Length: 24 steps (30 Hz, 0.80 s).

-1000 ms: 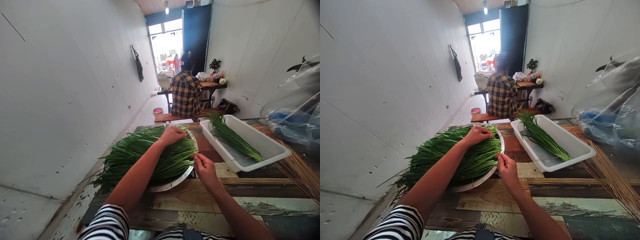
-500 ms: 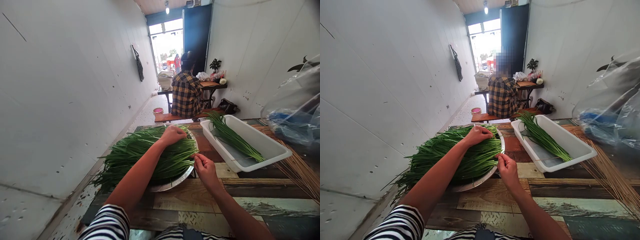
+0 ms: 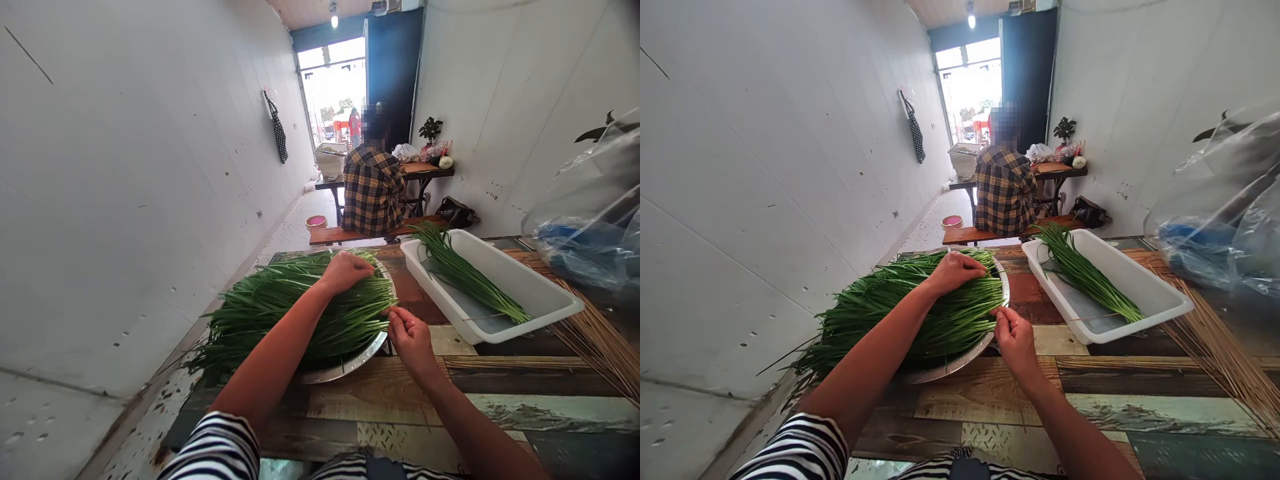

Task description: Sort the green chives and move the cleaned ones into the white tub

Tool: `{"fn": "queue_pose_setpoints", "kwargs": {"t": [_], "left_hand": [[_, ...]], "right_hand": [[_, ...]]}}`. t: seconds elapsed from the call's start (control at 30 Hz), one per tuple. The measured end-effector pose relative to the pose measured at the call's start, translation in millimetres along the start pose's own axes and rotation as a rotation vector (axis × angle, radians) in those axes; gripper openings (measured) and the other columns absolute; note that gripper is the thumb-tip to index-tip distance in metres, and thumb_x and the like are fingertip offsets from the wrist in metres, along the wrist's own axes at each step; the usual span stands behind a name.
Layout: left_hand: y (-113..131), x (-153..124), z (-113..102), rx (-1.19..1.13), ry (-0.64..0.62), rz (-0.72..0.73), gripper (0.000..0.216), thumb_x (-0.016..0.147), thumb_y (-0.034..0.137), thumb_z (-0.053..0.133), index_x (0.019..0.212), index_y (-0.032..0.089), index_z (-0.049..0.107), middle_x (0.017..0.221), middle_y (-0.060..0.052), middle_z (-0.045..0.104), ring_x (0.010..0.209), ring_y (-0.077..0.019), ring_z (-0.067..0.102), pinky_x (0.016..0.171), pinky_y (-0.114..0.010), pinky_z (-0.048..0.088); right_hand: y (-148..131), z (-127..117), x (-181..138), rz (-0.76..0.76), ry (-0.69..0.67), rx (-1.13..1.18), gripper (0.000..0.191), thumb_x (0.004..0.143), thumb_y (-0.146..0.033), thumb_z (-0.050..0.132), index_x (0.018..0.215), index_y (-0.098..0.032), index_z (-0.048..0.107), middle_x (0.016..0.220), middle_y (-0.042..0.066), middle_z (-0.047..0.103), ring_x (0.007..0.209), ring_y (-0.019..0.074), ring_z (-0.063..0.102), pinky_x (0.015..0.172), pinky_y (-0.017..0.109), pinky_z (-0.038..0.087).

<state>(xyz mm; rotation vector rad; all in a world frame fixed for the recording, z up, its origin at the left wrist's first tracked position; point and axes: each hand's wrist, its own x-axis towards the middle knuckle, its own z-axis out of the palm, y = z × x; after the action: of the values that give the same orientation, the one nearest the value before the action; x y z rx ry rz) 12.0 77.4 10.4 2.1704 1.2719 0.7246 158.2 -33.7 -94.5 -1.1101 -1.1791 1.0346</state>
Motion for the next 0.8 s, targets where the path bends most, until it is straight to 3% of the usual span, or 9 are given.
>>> {"fn": "queue_pose_setpoints", "kwargs": {"t": [0.23,0.4,0.63,0.7,0.8], "left_hand": [[11.5,-5.9,-7.9,0.003,-0.030,0.037,0.024,0.074,0.030,0.058,0.088,0.019,0.074,0.088,0.000,0.073,0.081,-0.0151,0.065,0.076,-0.023,0.048],[15.0,-6.0,-8.2,0.144,-0.056,0.109,0.023,0.076,0.025,0.055,0.088,0.021,0.073,0.090,0.001,0.072,0.085,-0.0150,0.064,0.079,-0.023,0.047],[19.5,-7.4,-24.4,0.303,-0.317,0.220,0.028,0.078,0.019,0.051,0.096,0.022,0.072,0.096,0.000,0.071,0.087,-0.0146,0.064,0.079,-0.022,0.046],[12.4,-1.4,-27.3,0.343,-0.241,0.169,0.027,0.078,0.022,0.051,0.096,0.023,0.072,0.094,0.000,0.071,0.085,-0.0146,0.063,0.076,-0.021,0.045],[-1.7,12.4,-24.2,0.473,-0.024,0.060,0.024,0.076,0.027,0.054,0.090,0.022,0.073,0.088,-0.001,0.071,0.083,-0.0161,0.061,0.074,-0.023,0.044]], "right_hand": [[-1.6,1.3,-0.6,-0.012,-0.006,-0.006,0.035,0.085,-0.044,0.047,0.091,-0.012,0.060,0.050,-0.007,0.035,0.045,0.0087,0.030,0.041,0.021,0.024],[-7.5,2.0,-2.3,-0.013,-0.007,-0.051,0.035,0.085,-0.043,0.046,0.089,-0.011,0.061,0.049,-0.007,0.033,0.044,0.0083,0.028,0.041,0.021,0.022],[-15.0,2.7,-5.2,-0.077,0.017,-0.185,0.035,0.085,-0.040,0.045,0.086,-0.012,0.064,0.052,-0.003,0.043,0.047,0.0101,0.035,0.042,0.020,0.027],[-15.9,2.7,-5.9,-0.089,0.019,-0.215,0.035,0.085,-0.040,0.045,0.087,-0.012,0.065,0.052,-0.002,0.046,0.047,0.0106,0.037,0.042,0.021,0.028],[-16.7,2.6,-6.3,-0.093,0.021,-0.236,0.036,0.085,-0.039,0.044,0.088,-0.011,0.066,0.052,-0.002,0.046,0.047,0.0108,0.038,0.043,0.021,0.029]]}}
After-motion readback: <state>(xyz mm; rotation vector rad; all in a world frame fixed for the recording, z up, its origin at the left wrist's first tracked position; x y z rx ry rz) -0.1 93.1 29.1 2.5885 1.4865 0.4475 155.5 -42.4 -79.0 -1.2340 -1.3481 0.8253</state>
